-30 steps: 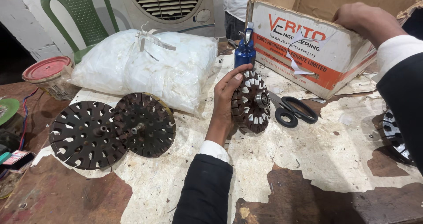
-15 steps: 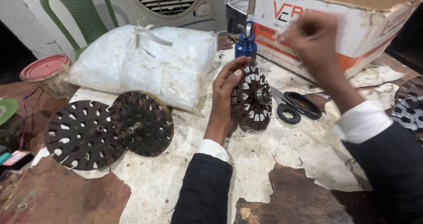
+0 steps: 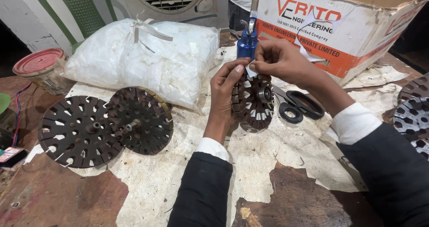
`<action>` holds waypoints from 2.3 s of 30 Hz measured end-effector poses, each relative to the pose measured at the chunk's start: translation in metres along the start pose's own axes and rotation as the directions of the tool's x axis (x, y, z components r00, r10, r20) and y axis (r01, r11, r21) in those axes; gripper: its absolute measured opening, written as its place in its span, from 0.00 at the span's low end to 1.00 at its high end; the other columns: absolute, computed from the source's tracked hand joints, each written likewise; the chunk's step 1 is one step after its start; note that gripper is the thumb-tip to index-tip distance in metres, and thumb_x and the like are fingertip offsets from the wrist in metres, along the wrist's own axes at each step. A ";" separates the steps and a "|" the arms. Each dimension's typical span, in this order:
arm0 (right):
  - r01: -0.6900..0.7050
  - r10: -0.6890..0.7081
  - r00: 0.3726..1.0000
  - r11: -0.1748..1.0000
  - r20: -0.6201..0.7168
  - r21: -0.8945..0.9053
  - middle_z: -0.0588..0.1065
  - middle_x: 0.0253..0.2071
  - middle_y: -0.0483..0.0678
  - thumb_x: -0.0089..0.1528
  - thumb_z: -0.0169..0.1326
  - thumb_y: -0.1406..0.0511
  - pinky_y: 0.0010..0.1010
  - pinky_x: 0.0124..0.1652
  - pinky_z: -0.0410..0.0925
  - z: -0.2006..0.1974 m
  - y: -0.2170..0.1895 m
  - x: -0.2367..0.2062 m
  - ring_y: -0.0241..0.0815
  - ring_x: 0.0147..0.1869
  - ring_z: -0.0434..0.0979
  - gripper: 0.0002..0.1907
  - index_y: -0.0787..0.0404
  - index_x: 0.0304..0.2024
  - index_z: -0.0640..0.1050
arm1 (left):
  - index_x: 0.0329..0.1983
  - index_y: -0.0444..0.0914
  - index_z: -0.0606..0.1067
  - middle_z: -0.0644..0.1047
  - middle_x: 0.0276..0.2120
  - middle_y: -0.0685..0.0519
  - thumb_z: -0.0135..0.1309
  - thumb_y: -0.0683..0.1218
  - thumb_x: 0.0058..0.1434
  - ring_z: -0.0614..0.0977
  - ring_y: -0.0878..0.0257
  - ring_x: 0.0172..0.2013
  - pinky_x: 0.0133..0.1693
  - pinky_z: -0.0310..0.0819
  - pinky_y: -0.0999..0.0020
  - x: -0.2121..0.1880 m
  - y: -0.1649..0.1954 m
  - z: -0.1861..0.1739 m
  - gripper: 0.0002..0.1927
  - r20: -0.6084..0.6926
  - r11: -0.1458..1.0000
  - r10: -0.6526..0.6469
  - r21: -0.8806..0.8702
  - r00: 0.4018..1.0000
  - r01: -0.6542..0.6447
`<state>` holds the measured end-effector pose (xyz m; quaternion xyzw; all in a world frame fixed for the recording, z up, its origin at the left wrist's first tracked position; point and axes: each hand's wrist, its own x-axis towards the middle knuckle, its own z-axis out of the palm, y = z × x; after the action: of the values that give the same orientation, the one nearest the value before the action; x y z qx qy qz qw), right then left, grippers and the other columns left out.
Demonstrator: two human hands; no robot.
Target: The person inserts white insulating strips into the slots of a motor stator, then uses shears to trim the excess material. The person repeats this process for multiple slots around the stator.
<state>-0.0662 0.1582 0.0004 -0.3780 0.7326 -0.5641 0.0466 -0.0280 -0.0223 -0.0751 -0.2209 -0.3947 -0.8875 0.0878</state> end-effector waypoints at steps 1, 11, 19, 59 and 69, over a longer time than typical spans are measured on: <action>-0.022 0.022 1.000 1.000 -0.002 -0.016 0.71 0.26 0.38 0.64 0.59 0.68 0.21 0.31 0.66 -0.001 -0.002 0.000 0.27 0.29 0.71 0.10 0.59 0.32 0.70 | 0.49 0.33 0.80 0.81 0.48 0.51 0.59 0.46 0.66 0.81 0.68 0.43 0.46 0.79 0.71 0.000 0.000 0.000 0.13 0.003 1.000 -0.002 -0.005 1.000 0.002; -0.053 0.064 0.994 0.990 0.085 -0.134 0.78 0.36 0.43 0.64 0.58 0.67 0.26 0.42 0.73 -0.005 -0.012 0.001 0.31 0.41 0.78 0.11 0.64 0.48 0.76 | 0.52 0.33 0.80 0.78 0.41 0.52 0.59 0.46 0.69 0.78 0.70 0.37 0.40 0.76 0.74 0.001 -0.002 -0.006 0.13 0.008 1.000 -0.012 -0.017 1.000 0.012; -0.438 0.490 0.871 0.759 -0.020 -0.482 0.81 0.34 0.50 0.63 0.59 0.64 0.32 0.41 0.75 -0.045 -0.029 -0.016 0.41 0.37 0.81 0.12 0.64 0.46 0.81 | 0.52 0.33 0.78 0.80 0.41 0.52 0.57 0.45 0.67 0.82 0.68 0.37 0.41 0.81 0.72 0.000 0.006 0.000 0.14 0.025 0.999 -0.027 -0.027 0.999 0.028; -0.591 0.613 0.776 0.628 -0.147 -0.506 0.79 0.43 0.50 0.57 0.59 0.73 0.32 0.46 0.75 -0.023 0.000 -0.013 0.42 0.46 0.83 0.13 0.60 0.45 0.80 | 0.53 0.33 0.77 0.82 0.46 0.50 0.47 0.57 0.72 0.84 0.67 0.42 0.45 0.84 0.70 -0.004 0.006 0.004 0.23 -0.025 0.999 -0.017 0.030 1.000 0.018; -0.452 0.409 0.892 0.785 -0.195 -0.423 0.82 0.35 0.49 0.56 0.64 0.71 0.31 0.46 0.73 -0.029 0.011 -0.010 0.38 0.42 0.82 0.08 0.67 0.37 0.82 | 0.53 0.32 0.77 0.81 0.49 0.49 0.53 0.52 0.71 0.82 0.65 0.46 0.49 0.79 0.70 -0.002 -0.003 -0.007 0.19 -0.060 0.995 0.048 0.096 0.997 -0.042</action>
<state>-0.0789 0.1883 -0.0020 -0.1745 0.9125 -0.3666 0.0498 -0.0295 -0.0257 -0.0820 -0.1977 -0.4282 -0.8721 0.1303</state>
